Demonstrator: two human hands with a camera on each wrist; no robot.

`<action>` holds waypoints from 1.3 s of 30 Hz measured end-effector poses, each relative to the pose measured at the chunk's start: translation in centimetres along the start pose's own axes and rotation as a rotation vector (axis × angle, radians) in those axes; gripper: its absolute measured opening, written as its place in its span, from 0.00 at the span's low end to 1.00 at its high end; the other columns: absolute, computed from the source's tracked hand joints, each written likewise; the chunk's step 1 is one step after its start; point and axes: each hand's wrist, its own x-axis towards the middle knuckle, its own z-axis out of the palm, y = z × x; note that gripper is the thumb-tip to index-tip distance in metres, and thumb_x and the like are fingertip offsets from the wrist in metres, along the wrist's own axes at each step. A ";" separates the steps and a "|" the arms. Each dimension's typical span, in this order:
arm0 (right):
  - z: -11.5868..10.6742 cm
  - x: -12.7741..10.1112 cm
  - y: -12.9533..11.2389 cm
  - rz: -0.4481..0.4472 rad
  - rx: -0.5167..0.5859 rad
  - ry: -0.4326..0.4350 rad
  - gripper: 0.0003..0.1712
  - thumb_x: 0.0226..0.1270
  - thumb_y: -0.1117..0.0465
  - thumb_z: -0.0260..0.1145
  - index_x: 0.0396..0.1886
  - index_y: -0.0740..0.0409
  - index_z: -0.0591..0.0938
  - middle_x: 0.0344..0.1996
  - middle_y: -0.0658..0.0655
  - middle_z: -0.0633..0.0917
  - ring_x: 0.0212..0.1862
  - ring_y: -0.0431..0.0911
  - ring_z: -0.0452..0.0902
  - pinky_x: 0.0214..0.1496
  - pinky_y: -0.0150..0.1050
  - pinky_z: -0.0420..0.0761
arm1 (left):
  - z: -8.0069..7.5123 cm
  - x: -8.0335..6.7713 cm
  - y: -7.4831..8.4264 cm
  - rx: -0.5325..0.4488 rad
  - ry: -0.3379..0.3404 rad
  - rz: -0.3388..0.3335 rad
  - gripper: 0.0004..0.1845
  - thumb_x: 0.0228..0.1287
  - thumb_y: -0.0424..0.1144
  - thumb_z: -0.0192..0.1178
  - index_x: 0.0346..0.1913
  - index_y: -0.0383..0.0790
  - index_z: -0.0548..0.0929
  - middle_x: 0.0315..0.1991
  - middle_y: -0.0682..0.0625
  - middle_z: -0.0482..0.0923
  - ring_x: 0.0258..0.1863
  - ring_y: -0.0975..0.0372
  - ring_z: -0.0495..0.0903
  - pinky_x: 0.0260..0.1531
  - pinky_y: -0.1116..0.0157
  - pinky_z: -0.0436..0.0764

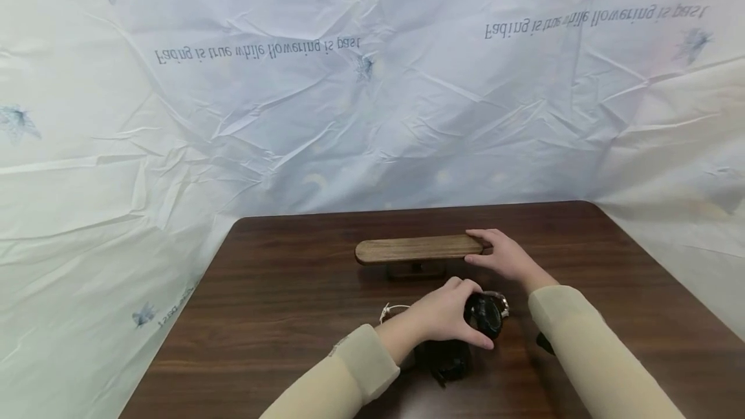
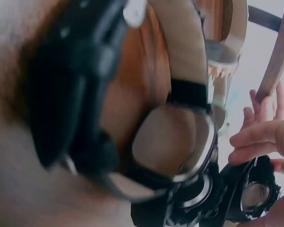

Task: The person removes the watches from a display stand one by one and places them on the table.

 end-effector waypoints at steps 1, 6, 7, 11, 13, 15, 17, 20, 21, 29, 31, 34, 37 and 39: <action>0.0 0.0 0.0 0.001 0.000 0.001 0.42 0.50 0.37 0.59 0.62 0.52 0.63 0.57 0.61 0.62 0.52 0.57 0.64 0.45 0.51 0.69 | 0.1 0.1 0.3 0.019 -0.001 -0.008 0.40 0.36 0.67 0.61 0.56 0.56 0.63 0.48 0.57 0.63 0.41 0.69 0.70 0.36 0.70 0.72; -0.2 -0.2 0.2 0.002 0.004 0.009 0.42 0.49 0.37 0.59 0.62 0.52 0.63 0.58 0.62 0.61 0.52 0.58 0.65 0.44 0.51 0.70 | 1.0 0.4 1.4 0.068 0.005 -0.018 0.39 0.37 0.66 0.61 0.55 0.56 0.63 0.46 0.57 0.63 0.38 0.67 0.72 0.33 0.70 0.73; -0.2 -0.2 0.3 0.000 0.007 0.009 0.42 0.50 0.37 0.59 0.62 0.52 0.63 0.58 0.62 0.61 0.52 0.58 0.65 0.44 0.51 0.70 | 1.3 0.5 1.5 0.074 0.006 -0.023 0.39 0.37 0.66 0.61 0.55 0.57 0.64 0.46 0.57 0.63 0.38 0.67 0.72 0.33 0.70 0.73; -0.3 -0.4 0.5 -0.001 0.018 0.013 0.41 0.50 0.38 0.60 0.62 0.52 0.63 0.57 0.61 0.62 0.52 0.58 0.65 0.44 0.50 0.70 | 2.4 0.6 1.7 0.121 0.006 -0.032 0.38 0.36 0.67 0.60 0.53 0.58 0.64 0.46 0.57 0.63 0.41 0.68 0.71 0.39 0.67 0.70; -0.3 -0.5 0.6 0.005 0.022 0.018 0.41 0.50 0.38 0.60 0.61 0.51 0.64 0.57 0.60 0.63 0.51 0.58 0.66 0.44 0.50 0.70 | 3.0 0.8 1.8 0.156 0.005 -0.036 0.38 0.35 0.68 0.60 0.52 0.59 0.65 0.45 0.58 0.64 0.42 0.68 0.70 0.43 0.64 0.68; -0.4 -0.6 0.8 0.010 0.022 0.021 0.40 0.50 0.38 0.60 0.62 0.51 0.64 0.57 0.60 0.63 0.51 0.58 0.66 0.43 0.50 0.70 | 3.4 0.9 1.8 0.192 0.005 -0.035 0.38 0.35 0.70 0.59 0.52 0.60 0.65 0.45 0.59 0.64 0.43 0.69 0.69 0.43 0.63 0.66; -0.4 -0.7 0.9 0.016 0.024 0.021 0.41 0.50 0.38 0.60 0.62 0.51 0.63 0.57 0.60 0.62 0.51 0.57 0.66 0.43 0.50 0.70 | 3.8 0.9 1.8 0.220 0.005 -0.034 0.38 0.34 0.71 0.58 0.52 0.60 0.65 0.44 0.59 0.65 0.43 0.70 0.69 0.42 0.63 0.66; -0.5 -0.9 1.0 0.024 0.028 0.013 0.41 0.50 0.38 0.59 0.62 0.50 0.63 0.57 0.60 0.62 0.52 0.57 0.65 0.43 0.50 0.70 | 4.2 0.9 1.9 0.254 0.006 -0.030 0.38 0.33 0.71 0.57 0.51 0.60 0.66 0.43 0.59 0.65 0.41 0.70 0.68 0.41 0.63 0.65; -0.5 -0.9 1.0 0.034 0.032 0.013 0.41 0.50 0.37 0.59 0.62 0.49 0.63 0.57 0.59 0.62 0.52 0.57 0.65 0.43 0.50 0.70 | 4.2 1.0 2.0 0.265 0.006 -0.031 0.37 0.33 0.72 0.57 0.50 0.60 0.67 0.42 0.60 0.65 0.41 0.70 0.68 0.42 0.62 0.64; -0.9 -1.3 1.0 0.049 0.044 0.011 0.41 0.51 0.38 0.59 0.62 0.50 0.62 0.58 0.60 0.61 0.53 0.58 0.64 0.44 0.51 0.70 | 4.9 1.3 2.1 0.426 0.044 -0.036 0.37 0.27 0.76 0.54 0.44 0.61 0.69 0.39 0.61 0.67 0.39 0.68 0.69 0.39 0.61 0.64; -0.9 -1.3 1.0 0.052 0.043 0.014 0.40 0.51 0.38 0.59 0.62 0.50 0.63 0.58 0.60 0.62 0.53 0.57 0.64 0.45 0.52 0.69 | 5.1 1.4 2.0 0.461 0.063 -0.031 0.38 0.25 0.77 0.54 0.43 0.60 0.70 0.37 0.60 0.68 0.37 0.68 0.70 0.38 0.61 0.63; -1.1 -1.6 1.3 0.060 0.036 0.016 0.40 0.51 0.38 0.59 0.62 0.50 0.63 0.58 0.60 0.62 0.54 0.58 0.64 0.45 0.52 0.69 | 5.4 1.5 2.0 0.472 0.066 -0.023 0.40 0.23 0.78 0.52 0.44 0.60 0.70 0.36 0.60 0.68 0.36 0.69 0.69 0.37 0.61 0.63; -1.3 -1.9 1.6 0.076 0.025 0.019 0.41 0.50 0.36 0.58 0.62 0.50 0.63 0.58 0.60 0.62 0.54 0.57 0.64 0.45 0.53 0.69 | 5.5 1.6 2.1 0.469 0.061 -0.017 0.43 0.23 0.79 0.50 0.47 0.60 0.70 0.36 0.61 0.69 0.37 0.69 0.69 0.37 0.61 0.64; -1.5 -2.1 1.8 0.085 0.020 0.019 0.41 0.50 0.36 0.58 0.62 0.50 0.63 0.58 0.61 0.61 0.54 0.57 0.64 0.45 0.53 0.68 | 5.4 1.6 2.3 0.454 0.055 -0.012 0.44 0.23 0.80 0.49 0.49 0.60 0.70 0.37 0.61 0.69 0.38 0.69 0.69 0.38 0.61 0.64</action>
